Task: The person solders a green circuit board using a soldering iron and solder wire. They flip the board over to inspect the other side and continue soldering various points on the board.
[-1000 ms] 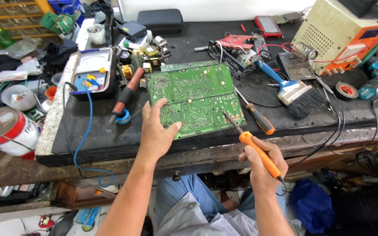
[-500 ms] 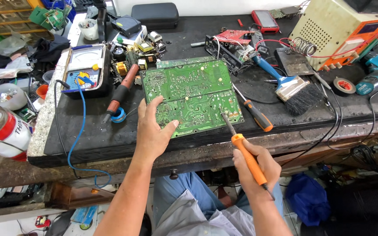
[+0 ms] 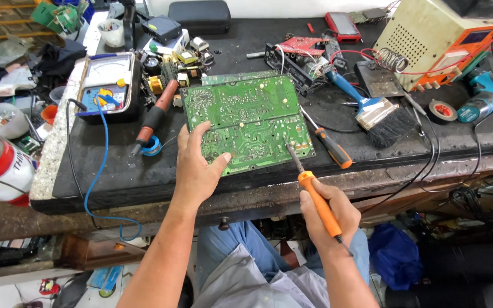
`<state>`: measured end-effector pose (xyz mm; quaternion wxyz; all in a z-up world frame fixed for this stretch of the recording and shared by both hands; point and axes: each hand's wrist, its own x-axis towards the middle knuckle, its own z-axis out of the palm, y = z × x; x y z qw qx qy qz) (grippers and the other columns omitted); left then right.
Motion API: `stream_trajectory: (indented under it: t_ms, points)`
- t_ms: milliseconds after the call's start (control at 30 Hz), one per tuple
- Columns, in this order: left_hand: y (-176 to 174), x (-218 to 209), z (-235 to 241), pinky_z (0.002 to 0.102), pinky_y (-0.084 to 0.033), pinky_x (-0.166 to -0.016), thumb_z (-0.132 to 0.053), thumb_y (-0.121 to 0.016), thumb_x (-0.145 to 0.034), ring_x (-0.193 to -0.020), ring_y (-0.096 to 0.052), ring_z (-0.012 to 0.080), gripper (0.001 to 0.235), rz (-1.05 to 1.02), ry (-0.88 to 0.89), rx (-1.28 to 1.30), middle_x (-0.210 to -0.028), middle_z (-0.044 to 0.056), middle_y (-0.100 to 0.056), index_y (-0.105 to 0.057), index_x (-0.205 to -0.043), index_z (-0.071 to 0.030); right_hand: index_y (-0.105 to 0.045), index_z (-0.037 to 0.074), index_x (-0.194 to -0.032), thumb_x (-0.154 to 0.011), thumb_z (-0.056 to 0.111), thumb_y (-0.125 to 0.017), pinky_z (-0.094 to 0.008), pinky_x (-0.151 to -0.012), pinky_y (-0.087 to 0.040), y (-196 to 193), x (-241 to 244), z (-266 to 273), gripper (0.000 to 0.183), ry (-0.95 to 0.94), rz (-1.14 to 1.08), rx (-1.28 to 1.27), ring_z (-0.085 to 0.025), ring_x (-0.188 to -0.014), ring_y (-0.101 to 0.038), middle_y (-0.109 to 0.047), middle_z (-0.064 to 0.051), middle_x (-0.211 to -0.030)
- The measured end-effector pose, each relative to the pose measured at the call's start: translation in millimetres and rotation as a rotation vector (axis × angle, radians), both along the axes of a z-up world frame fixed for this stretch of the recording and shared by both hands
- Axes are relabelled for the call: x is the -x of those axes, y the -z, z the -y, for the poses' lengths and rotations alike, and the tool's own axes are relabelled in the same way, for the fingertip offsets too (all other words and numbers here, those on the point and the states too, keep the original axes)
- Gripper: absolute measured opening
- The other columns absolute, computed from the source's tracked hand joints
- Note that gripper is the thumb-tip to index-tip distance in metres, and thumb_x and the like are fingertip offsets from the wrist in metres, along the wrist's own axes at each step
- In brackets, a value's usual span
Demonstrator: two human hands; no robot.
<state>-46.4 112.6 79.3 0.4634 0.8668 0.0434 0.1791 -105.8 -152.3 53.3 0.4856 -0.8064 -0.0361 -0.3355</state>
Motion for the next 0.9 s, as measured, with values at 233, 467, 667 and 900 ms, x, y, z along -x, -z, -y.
stream_trajectory:
  t_ms: [233, 467, 667, 900]
  points:
    - [-3, 9, -11, 0.044, -0.021, -0.124, -0.02, -0.08, -0.084, -0.158, -0.018, 0.0417, 0.082, 0.075, 0.022, -0.093, -0.167, 0.032, -0.017, -0.036, -0.153, -0.009, -0.073, 0.007, -0.108, -0.084, 0.016, -0.081, -0.027, -0.081, -0.055, -10, 4, 5, 0.027, -0.111, 0.049, 0.147, -0.015, -0.084, -0.072, -0.076, -0.008, -0.102]
    - [-57, -8, -72, 0.048, -0.051, -0.088, -0.014, -0.075, -0.09, -0.102, -0.065, 0.0353, 0.026, 0.336, -0.252, -0.511, -0.109, 0.015, -0.072, -0.071, -0.114, -0.004, -0.074, 0.004, -0.107, -0.085, 0.013, -0.08, -0.027, -0.084, -0.054, -17, 7, 1, 0.025, -0.12, -0.008, 0.055, -0.014, -0.088, -0.07, -0.075, -0.009, -0.102]
    - [-55, -86, -102, 0.052, -0.056, -0.076, -0.04, -0.065, -0.1, -0.1, -0.068, 0.039, 0.038, -0.306, -0.278, -0.876, -0.11, 0.017, -0.067, -0.064, -0.117, -0.007, -0.075, 0.01, -0.109, -0.083, 0.017, -0.08, -0.028, -0.082, -0.054, -16, 6, 1, 0.028, -0.07, -0.044, 0.093, -0.014, -0.085, -0.072, -0.077, -0.004, -0.1]
    - [-58, -92, -93, 0.051, -0.059, -0.072, -0.028, -0.065, -0.101, -0.091, -0.069, 0.0372, 0.032, -0.306, -0.334, -0.862, -0.11, 0.016, -0.062, -0.063, -0.121, -0.002, -0.074, 0.006, -0.111, -0.085, 0.014, -0.078, -0.025, -0.085, -0.055, -25, 6, 8, 0.027, -0.168, 0.007, 0.051, -0.012, -0.089, -0.073, -0.077, -0.006, -0.103]
